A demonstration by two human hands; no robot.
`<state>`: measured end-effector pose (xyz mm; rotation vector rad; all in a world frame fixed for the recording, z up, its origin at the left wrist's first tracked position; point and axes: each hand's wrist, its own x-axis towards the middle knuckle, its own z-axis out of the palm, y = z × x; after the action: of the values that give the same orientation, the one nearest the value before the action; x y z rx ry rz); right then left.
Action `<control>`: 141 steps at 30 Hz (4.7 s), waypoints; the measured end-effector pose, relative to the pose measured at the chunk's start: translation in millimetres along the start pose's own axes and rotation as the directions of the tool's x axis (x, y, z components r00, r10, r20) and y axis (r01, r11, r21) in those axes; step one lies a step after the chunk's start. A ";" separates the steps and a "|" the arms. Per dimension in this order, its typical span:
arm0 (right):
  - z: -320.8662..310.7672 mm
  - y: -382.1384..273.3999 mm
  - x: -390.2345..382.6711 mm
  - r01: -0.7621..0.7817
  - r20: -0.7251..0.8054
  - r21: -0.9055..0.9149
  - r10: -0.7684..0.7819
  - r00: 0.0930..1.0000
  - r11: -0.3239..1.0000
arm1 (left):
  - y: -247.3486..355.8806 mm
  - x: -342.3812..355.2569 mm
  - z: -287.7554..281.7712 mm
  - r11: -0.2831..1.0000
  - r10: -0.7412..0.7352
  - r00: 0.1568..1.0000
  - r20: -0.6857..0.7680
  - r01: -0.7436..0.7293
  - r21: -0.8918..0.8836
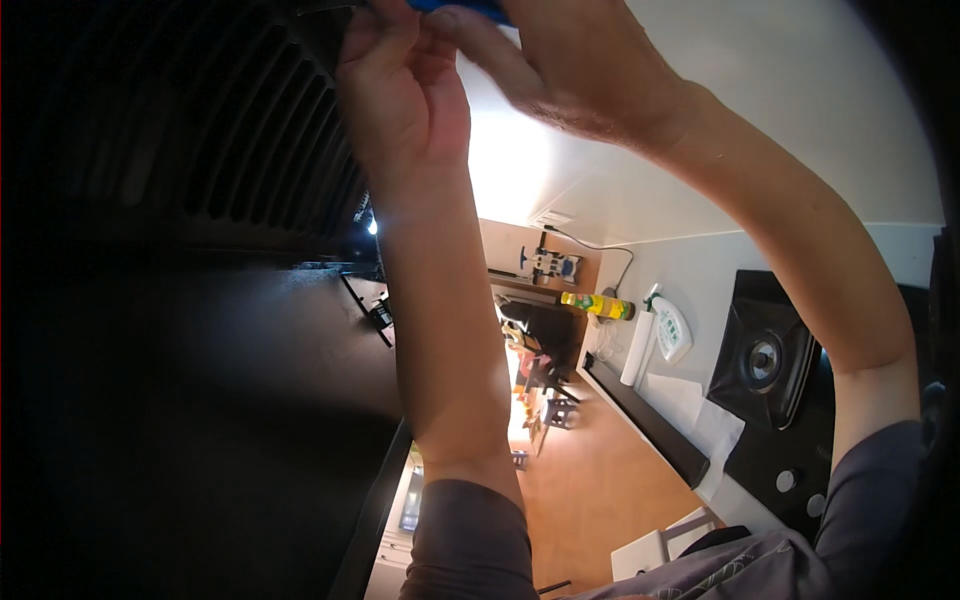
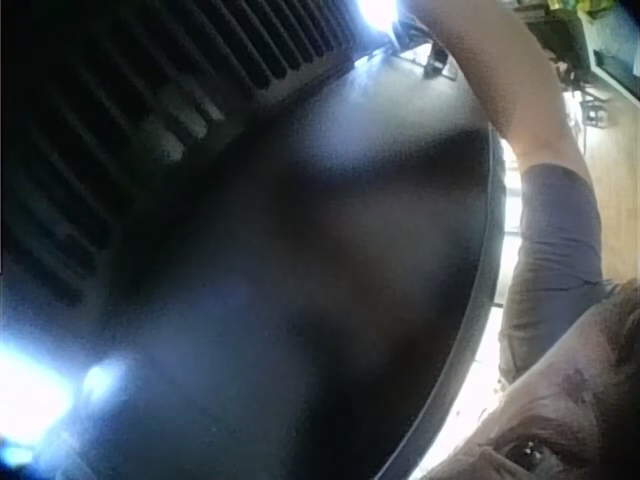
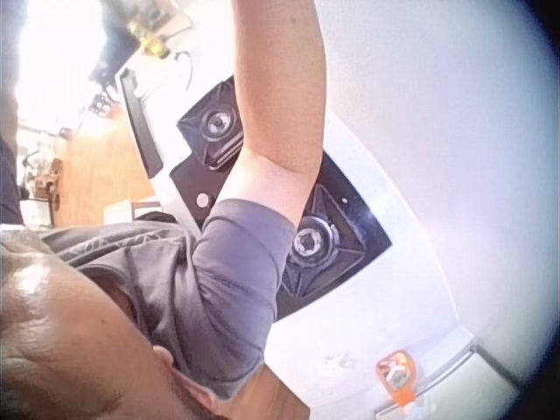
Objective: Replacing or repairing a part on a kitchen range hood using a screwdriver.
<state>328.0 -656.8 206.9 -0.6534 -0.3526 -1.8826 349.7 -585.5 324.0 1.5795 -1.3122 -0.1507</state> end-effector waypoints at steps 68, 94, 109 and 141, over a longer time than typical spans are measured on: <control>-79.3 -17.1 26.4 -0.124 0.082 -0.250 0.148 0.986 0.960 | -22.1 -200.0 41.1 0.336 -0.016 0.995 -0.100 0.100 0.936; -74.9 -60.1 114.8 0.046 -0.051 -0.246 -0.060 0.997 0.968 | -67.6 -425.9 41.2 0.380 -0.458 0.816 -0.352 0.537 0.753; -64.2 -53.3 117.4 0.192 -0.057 -0.361 -0.227 0.972 0.913 | -68.0 -435.0 44.6 0.339 -0.485 0.782 -0.392 0.581 0.740; -95.6 -56.4 167.0 -0.810 0.421 0.382 0.696 0.582 0.446 | -68.0 -465.5 47.6 0.346 -0.532 0.749 -0.395 0.618 0.706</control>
<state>201.9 -810.8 231.4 -0.4801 -0.5814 -0.7560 179.3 -258.8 27.6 2.8074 -0.6409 0.1325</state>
